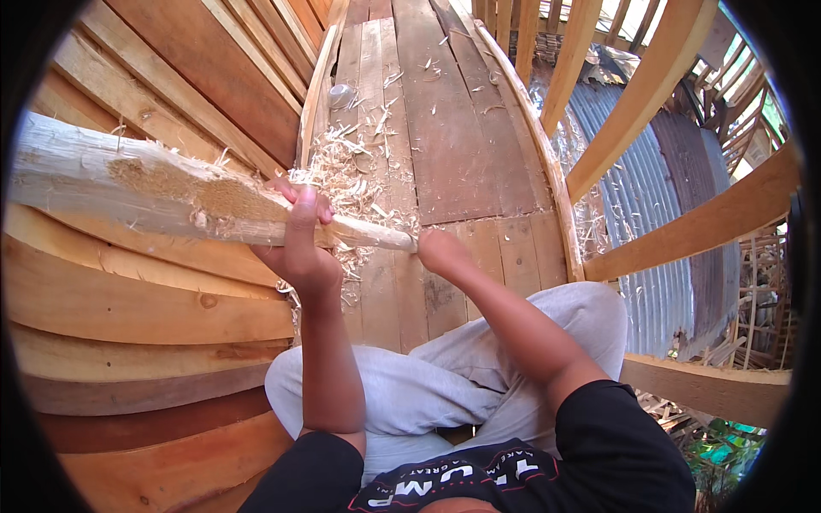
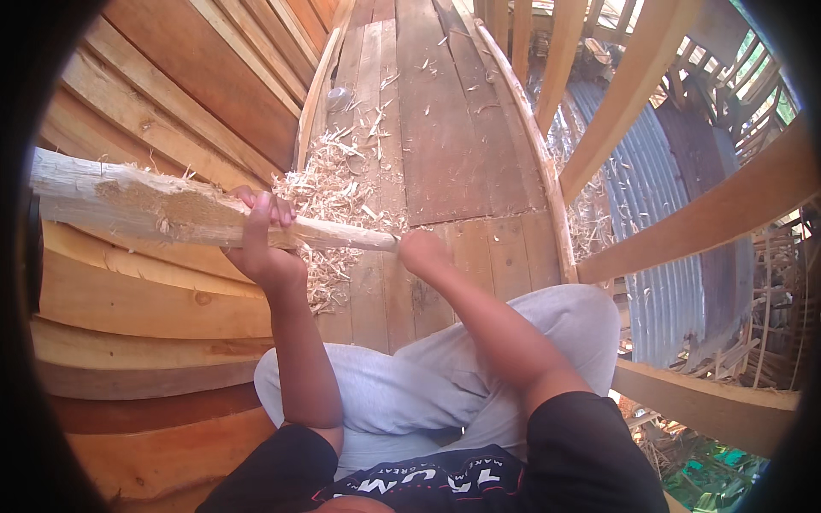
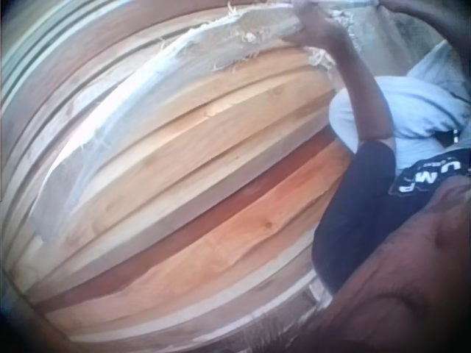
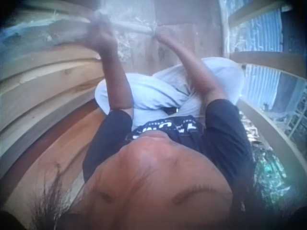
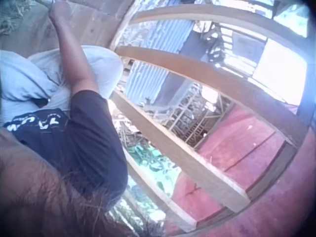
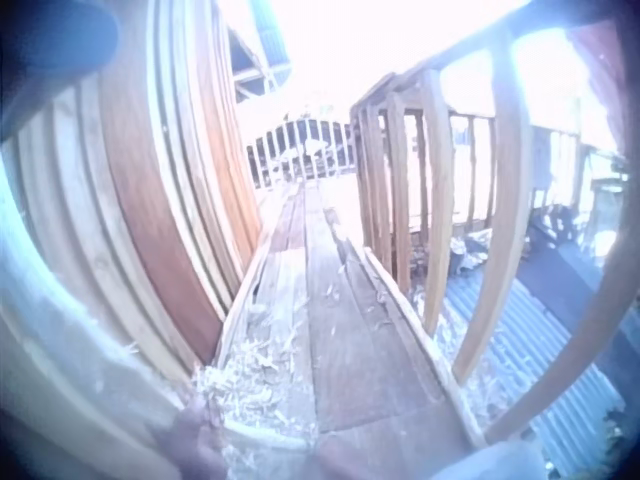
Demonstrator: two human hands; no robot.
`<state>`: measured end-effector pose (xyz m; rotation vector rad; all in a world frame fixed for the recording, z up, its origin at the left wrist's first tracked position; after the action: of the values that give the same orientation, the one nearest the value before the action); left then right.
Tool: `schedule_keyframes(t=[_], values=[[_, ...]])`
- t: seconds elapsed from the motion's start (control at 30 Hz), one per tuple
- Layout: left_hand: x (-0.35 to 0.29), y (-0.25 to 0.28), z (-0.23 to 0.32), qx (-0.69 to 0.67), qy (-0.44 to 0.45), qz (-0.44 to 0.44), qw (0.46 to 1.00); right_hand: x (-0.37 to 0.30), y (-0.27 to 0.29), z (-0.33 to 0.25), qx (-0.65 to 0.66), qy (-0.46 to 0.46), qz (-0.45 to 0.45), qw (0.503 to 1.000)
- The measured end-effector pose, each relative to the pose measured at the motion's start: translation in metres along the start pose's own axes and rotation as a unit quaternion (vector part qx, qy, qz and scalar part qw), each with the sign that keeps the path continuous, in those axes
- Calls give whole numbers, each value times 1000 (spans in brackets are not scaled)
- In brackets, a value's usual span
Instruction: The person sits cross-legged and uses a knife to shave and shape a long piece of wood. They hold the wood with one hand and repeatedly scrape the surface with the knife, creating wood shavings that accumulate on the floor.
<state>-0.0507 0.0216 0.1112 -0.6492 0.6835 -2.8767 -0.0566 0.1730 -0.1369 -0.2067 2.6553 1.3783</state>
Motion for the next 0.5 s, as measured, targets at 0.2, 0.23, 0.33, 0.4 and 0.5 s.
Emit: schedule_keyframes(t=[0.2,0.23,0.33,0.4,0.5], values=[[-8,2,0,4,-11,-32,999,-40,91,-98,138,-68,-17,988],[-4,5,-2,3,-11,-33,999,-47,107,-112,151,-55,-27,987],[-3,11,2,15,-9,5,1000,-56,110,-124,179,-43,-49,982],[-1,9,3,7,-2,17,1000,-41,81,-93,172,-73,-28,982],[6,8,0,-19,11,-14,1000,-16,5,3,22,-54,9,998]])
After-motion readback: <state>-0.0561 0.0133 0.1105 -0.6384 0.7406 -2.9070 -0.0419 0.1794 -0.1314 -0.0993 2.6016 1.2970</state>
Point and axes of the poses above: each hand's wrist, its own x-axis towards the middle knuckle, its own y-axis out of the back of the hand, z = x × y, the point moved 1 cm from there along x, towards the middle knuckle, and after that the axes turned 5 degrees about y, right-handed, at the moved point
